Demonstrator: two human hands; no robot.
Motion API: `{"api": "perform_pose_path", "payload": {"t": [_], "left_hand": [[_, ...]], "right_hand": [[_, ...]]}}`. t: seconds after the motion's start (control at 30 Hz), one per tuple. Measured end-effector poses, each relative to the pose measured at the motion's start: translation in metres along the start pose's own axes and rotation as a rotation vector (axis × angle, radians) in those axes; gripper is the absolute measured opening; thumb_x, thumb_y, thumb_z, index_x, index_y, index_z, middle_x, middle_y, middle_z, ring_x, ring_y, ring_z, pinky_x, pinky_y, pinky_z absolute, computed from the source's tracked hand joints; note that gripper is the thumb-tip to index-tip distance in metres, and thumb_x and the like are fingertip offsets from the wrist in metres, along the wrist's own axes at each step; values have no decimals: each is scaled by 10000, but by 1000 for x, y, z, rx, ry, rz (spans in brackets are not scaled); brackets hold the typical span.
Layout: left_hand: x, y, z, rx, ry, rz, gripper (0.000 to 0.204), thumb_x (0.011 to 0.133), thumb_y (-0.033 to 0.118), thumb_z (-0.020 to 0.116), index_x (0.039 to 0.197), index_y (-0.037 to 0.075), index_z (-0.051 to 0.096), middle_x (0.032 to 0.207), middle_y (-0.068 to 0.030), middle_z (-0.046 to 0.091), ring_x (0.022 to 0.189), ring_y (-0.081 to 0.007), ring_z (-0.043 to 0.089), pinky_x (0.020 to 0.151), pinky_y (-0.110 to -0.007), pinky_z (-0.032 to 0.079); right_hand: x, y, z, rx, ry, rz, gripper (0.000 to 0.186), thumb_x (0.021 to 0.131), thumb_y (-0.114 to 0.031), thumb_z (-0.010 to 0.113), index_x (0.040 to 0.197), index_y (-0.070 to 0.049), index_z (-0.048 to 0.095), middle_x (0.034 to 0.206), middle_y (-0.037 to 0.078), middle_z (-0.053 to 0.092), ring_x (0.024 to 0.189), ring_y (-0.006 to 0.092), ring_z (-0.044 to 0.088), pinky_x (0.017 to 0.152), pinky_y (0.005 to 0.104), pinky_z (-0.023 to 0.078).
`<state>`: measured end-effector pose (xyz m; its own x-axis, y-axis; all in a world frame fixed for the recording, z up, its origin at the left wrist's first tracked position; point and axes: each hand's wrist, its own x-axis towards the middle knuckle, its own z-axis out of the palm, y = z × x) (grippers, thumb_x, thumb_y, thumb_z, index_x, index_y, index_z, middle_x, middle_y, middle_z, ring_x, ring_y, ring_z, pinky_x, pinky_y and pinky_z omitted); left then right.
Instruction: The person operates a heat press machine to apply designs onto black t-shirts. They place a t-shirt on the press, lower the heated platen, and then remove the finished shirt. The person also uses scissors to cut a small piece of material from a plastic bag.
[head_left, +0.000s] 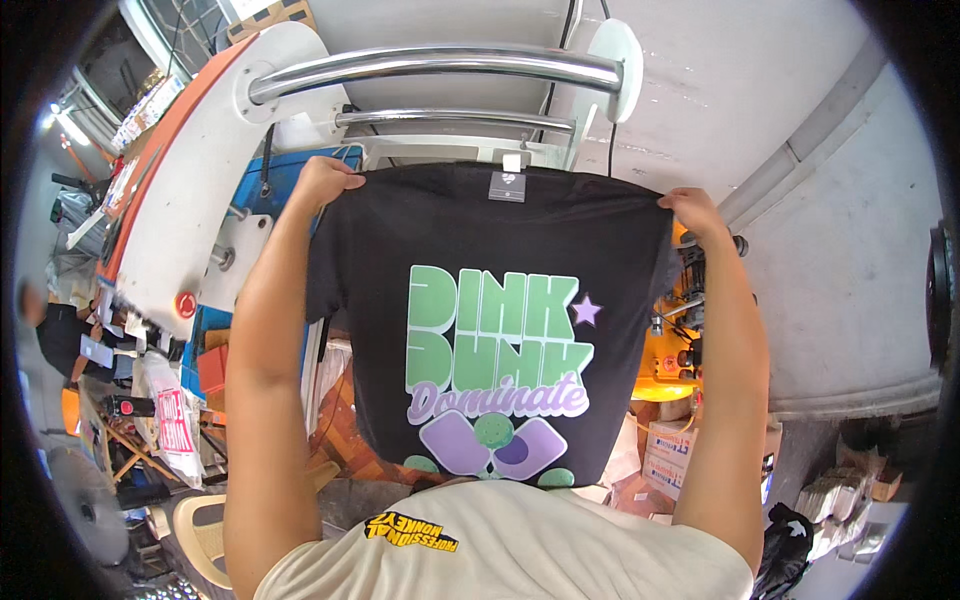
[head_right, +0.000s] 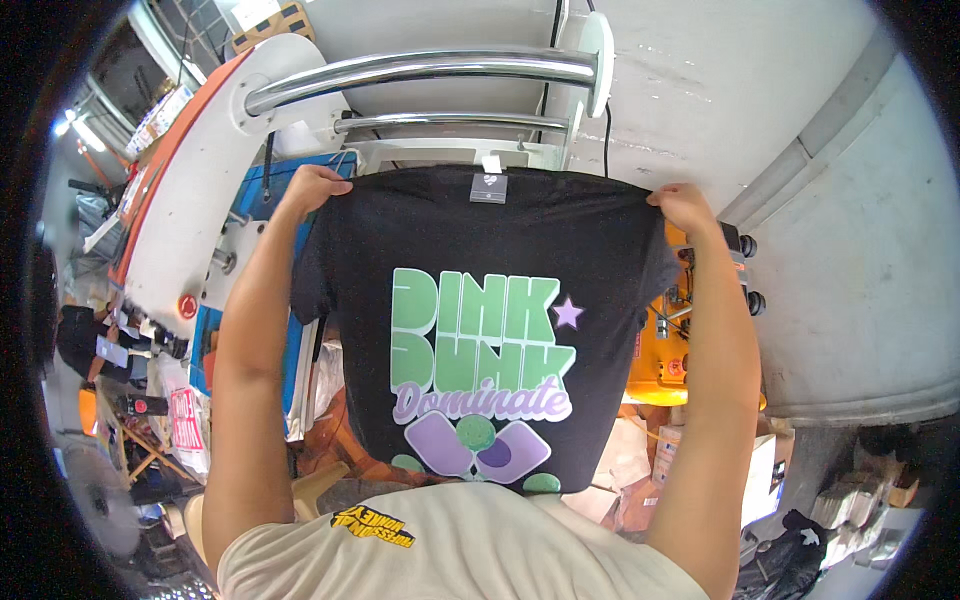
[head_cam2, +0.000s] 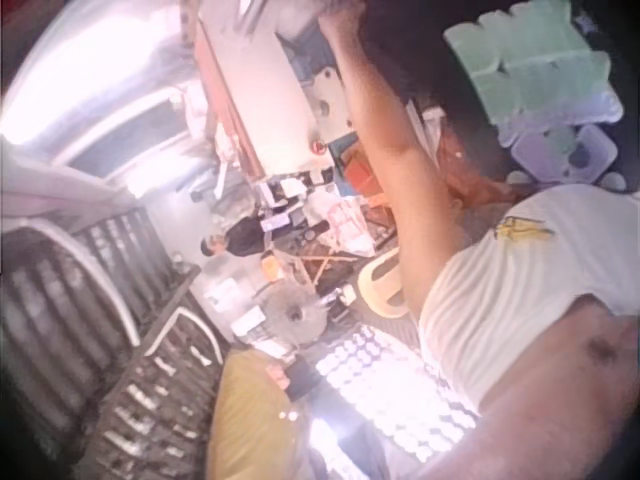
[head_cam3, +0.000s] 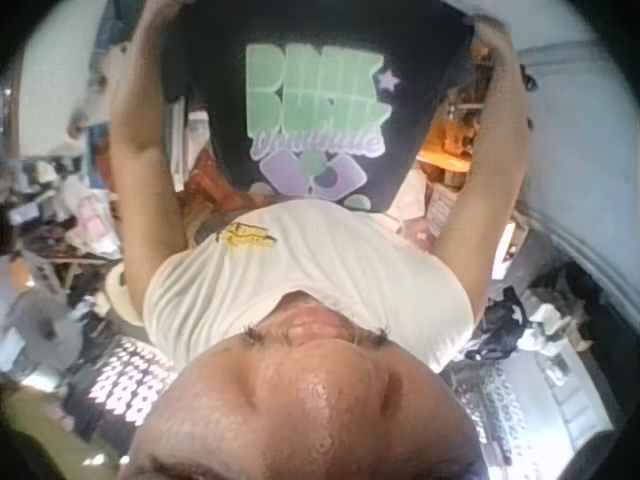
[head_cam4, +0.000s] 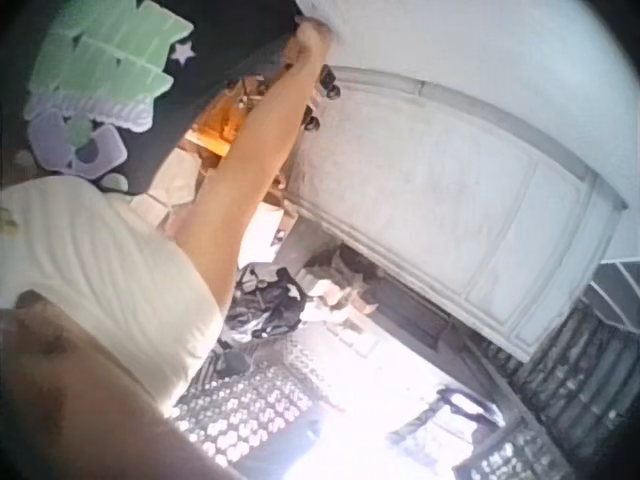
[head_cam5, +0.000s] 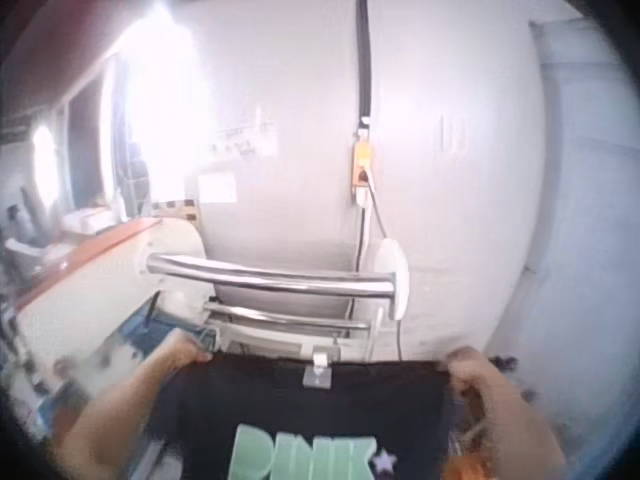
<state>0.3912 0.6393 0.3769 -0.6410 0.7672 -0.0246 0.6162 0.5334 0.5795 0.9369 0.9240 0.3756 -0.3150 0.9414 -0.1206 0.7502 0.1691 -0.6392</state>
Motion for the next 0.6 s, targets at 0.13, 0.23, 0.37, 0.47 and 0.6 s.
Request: {"api": "perform_pose_path", "payload": {"t": [0.13, 0.23, 0.37, 0.47, 0.6], "left_hand": [[49, 5, 73, -203, -115, -338, 306, 885, 218, 780, 1093, 2, 716, 842, -117, 725, 725, -243, 717, 613, -349, 567], [64, -24, 106, -637, -34, -463, 302, 943, 162, 700, 1185, -6, 632, 853, -124, 711, 718, -235, 725, 584, -343, 606], [111, -17, 125, -874, 90, -224, 256, 958, 116, 671, 1161, -18, 591, 920, -147, 699, 719, -237, 720, 638, -353, 629], [87, -3, 142, -992, 17, 26, 483, 993, 125, 642, 1424, -18, 477, 1183, -200, 677, 1060, -258, 681, 940, -366, 548], [-63, -15, 142, -640, 80, 126, 478, 986, 106, 637, 1433, -24, 531, 1368, -155, 631, 1265, -235, 602, 1080, -353, 463]], "right_hand": [[73, 67, 56, -455, -196, 79, 219, 883, -167, 637, 955, 27, 709, 879, 109, 739, 736, 253, 727, 654, 383, 588], [81, 41, 102, 405, 41, 508, 163, 913, -125, 581, 933, -1, 686, 832, 111, 725, 659, 219, 717, 533, 343, 578], [129, 24, 92, 403, 156, 260, 290, 932, -181, 636, 1153, 7, 639, 1037, 168, 705, 906, 266, 705, 749, 372, 587], [111, 18, 101, 266, 216, -56, 546, 955, -262, 693, 1402, 6, 529, 1319, 209, 618, 1190, 325, 623, 981, 412, 526], [-48, 21, 125, -19, 216, -335, 623, 952, -309, 711, 1439, 11, 489, 1393, 214, 587, 1311, 362, 560, 1083, 420, 445]]}}
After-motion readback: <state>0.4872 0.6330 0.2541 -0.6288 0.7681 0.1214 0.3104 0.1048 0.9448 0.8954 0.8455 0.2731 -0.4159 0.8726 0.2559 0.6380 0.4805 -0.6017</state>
